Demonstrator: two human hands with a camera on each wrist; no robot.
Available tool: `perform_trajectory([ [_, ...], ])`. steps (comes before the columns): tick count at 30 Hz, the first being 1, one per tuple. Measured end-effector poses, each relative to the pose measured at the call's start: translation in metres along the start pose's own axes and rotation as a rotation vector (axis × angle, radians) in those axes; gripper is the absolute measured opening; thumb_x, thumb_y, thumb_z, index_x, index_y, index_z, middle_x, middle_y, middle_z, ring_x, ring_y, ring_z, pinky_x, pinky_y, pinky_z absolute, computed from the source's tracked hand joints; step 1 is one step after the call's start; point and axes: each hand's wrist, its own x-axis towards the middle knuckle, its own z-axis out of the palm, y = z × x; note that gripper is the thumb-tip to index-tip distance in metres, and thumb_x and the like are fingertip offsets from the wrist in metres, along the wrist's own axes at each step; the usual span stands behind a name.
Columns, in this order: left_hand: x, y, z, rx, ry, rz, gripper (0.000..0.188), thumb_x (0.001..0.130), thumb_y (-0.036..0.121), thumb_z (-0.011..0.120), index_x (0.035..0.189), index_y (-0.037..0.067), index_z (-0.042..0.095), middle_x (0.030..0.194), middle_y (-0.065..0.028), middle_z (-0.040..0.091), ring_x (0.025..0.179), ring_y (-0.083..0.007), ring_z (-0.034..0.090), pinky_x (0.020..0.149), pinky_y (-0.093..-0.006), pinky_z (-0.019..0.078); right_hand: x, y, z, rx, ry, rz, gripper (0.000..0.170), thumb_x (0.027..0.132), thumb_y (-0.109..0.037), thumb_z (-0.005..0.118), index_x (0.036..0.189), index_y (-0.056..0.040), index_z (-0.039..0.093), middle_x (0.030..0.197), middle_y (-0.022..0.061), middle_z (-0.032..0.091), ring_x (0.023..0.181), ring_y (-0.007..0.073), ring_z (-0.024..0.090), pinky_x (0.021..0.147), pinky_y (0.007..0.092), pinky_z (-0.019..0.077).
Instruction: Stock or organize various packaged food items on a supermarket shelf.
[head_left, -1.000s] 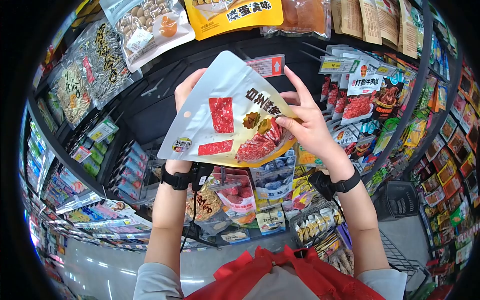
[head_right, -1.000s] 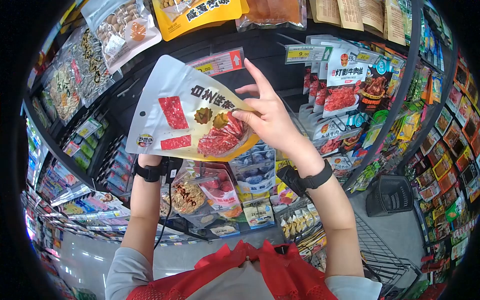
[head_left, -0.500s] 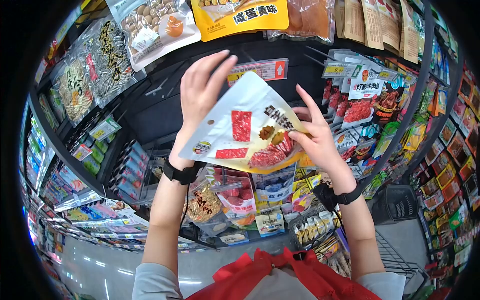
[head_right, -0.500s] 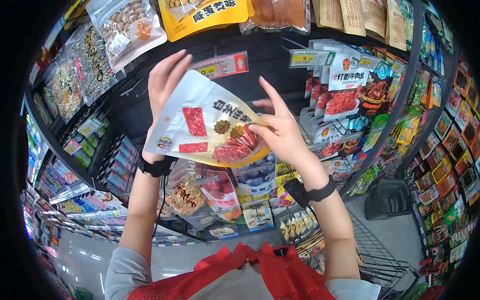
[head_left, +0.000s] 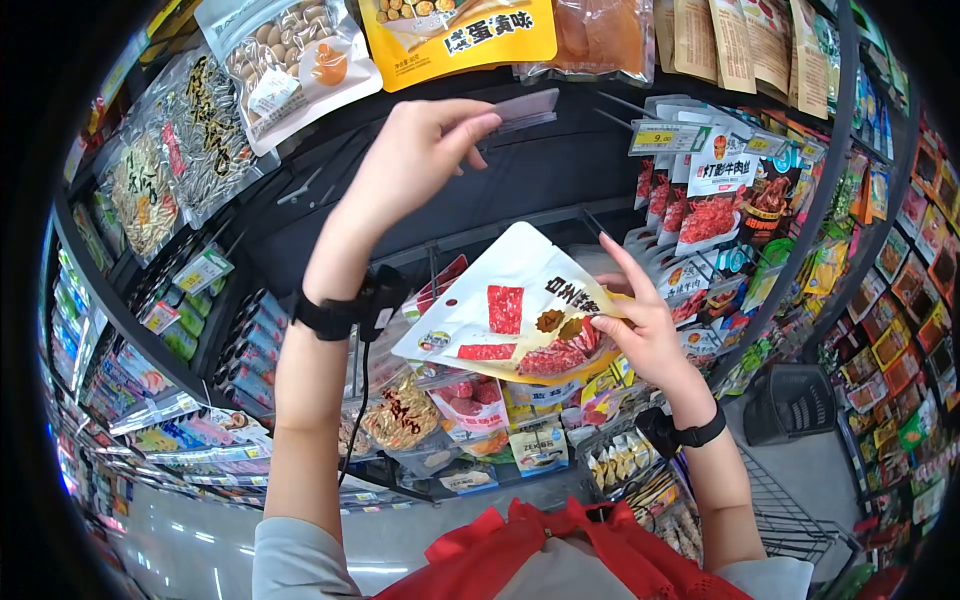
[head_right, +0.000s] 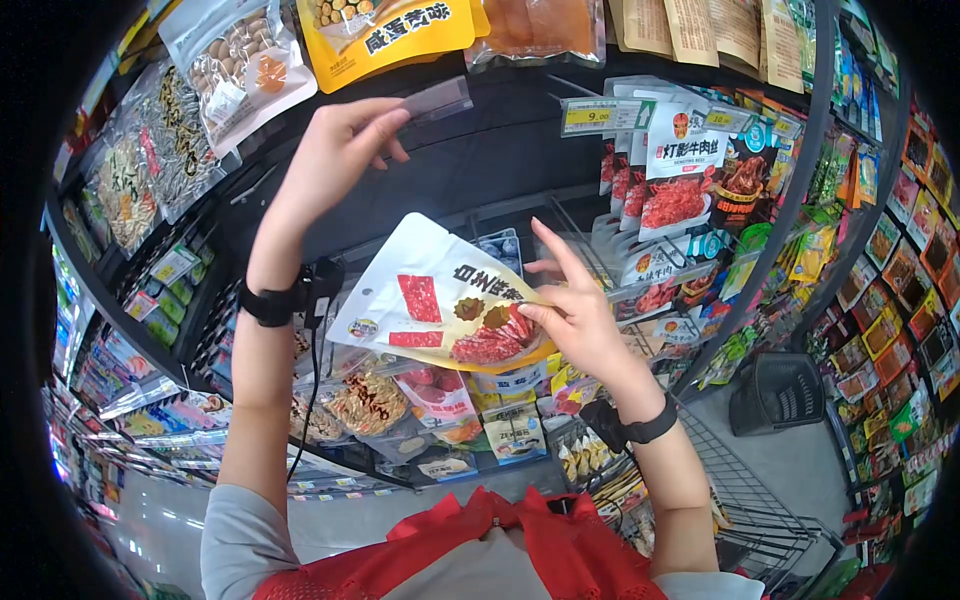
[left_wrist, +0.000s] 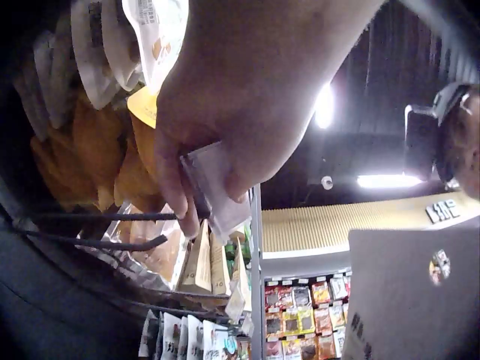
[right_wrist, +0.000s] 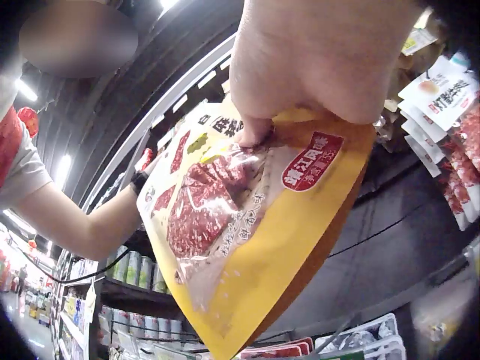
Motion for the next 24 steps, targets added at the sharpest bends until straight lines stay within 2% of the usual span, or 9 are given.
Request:
perform_trajectory([
  [5,0.018,0.002,-0.015,-0.244,-0.175,-0.205,0.034,0.09,0.027,0.049,0.106,-0.003,0.057,0.091,-0.0074,0.064,0.063,-0.0101,0.062,0.053,-0.02,0.0482,0.004,-0.007,0.0,0.078,-0.014,0.05,0.012,0.072,-0.004,0.063,0.078,0.006,0.062,0.129,0.0134,0.045,0.092,0.0211,0.058,0.074,0.029,0.0465],
  [7,0.021,0.001,-0.018,-0.273,-0.206,-0.213,0.035,0.091,0.028,0.048,0.107,-0.002,0.057,0.093,-0.0069,0.064,0.063,-0.0095,0.061,0.053,-0.0196,0.048,0.005,-0.009,0.003,0.111,-0.009,0.059,0.012,0.074,-0.004,0.063,0.08,0.0061,0.062,0.124,0.0136,0.05,0.09,0.0211,0.059,0.075,0.0288,0.0464],
  [10,0.021,-0.001,-0.02,-0.318,-0.254,-0.224,0.035,0.091,0.03,0.046,0.106,0.0,0.057,0.095,-0.0061,0.063,0.063,-0.0079,0.06,0.053,-0.0188,0.0476,0.005,-0.01,0.006,0.041,0.012,0.023,0.014,0.076,-0.007,0.062,0.083,0.0056,0.062,0.11,0.0144,0.059,0.085,0.0222,0.06,0.074,0.0284,0.0467],
  [12,0.021,-0.003,-0.021,-0.33,-0.27,-0.224,0.034,0.092,0.03,0.046,0.106,0.001,0.057,0.094,-0.0057,0.064,0.062,-0.0069,0.059,0.053,-0.0184,0.0474,0.004,-0.01,0.009,0.051,0.048,0.127,0.016,0.078,-0.009,0.061,0.086,0.0045,0.062,0.092,0.0143,0.064,0.076,0.0227,0.062,0.069,0.0286,0.0471],
  [13,0.021,-0.005,-0.022,-0.341,-0.294,-0.221,0.034,0.092,0.03,0.046,0.105,0.001,0.058,0.094,-0.0054,0.064,0.062,-0.0062,0.058,0.053,-0.0182,0.0473,0.004,-0.012,0.009,0.053,0.047,0.127,0.016,0.078,-0.009,0.061,0.086,0.0045,0.062,0.092,0.0143,0.064,0.076,0.0227,0.062,0.069,0.0286,0.0471],
  [15,0.02,-0.007,-0.023,-0.351,-0.317,-0.221,0.034,0.092,0.03,0.046,0.105,0.002,0.058,0.094,-0.0051,0.064,0.062,-0.0056,0.058,0.053,-0.0181,0.0472,0.005,-0.017,0.008,0.019,0.041,0.188,0.017,0.08,-0.012,0.061,0.086,0.0033,0.063,0.073,0.0133,0.063,0.063,0.0207,0.06,0.057,0.0297,0.0457],
  [18,0.017,-0.005,-0.024,-0.323,-0.309,-0.238,0.033,0.093,0.029,0.043,0.103,0.0,0.057,0.098,-0.0061,0.063,0.059,-0.0051,0.055,0.05,-0.017,0.0449,0.005,-0.013,0.012,-0.03,0.028,0.304,0.019,0.081,-0.016,0.061,0.086,0.0023,0.063,0.06,0.0121,0.059,0.052,0.0175,0.057,0.049,0.0298,0.0415],
  [21,0.016,-0.003,-0.022,-0.263,-0.317,-0.207,0.033,0.092,0.028,0.044,0.102,0.0,0.058,0.097,-0.005,0.063,0.06,-0.0054,0.055,0.051,-0.0172,0.045,0.013,-0.022,0.016,-0.012,0.007,0.463,0.021,0.082,-0.018,0.059,0.085,0.002,0.063,0.054,0.0114,0.056,0.046,0.0144,0.053,0.045,0.0294,0.0388],
  [24,0.017,-0.006,-0.018,-0.183,-0.258,-0.193,0.031,0.091,0.028,0.046,0.1,0.001,0.06,0.096,-0.004,0.064,0.061,-0.0059,0.056,0.052,-0.0177,0.0449,0.017,-0.014,0.024,0.026,0.083,0.445,0.022,0.083,-0.019,0.058,0.087,0.002,0.063,0.053,0.0113,0.056,0.045,0.0126,0.052,0.046,0.0282,0.0387],
])
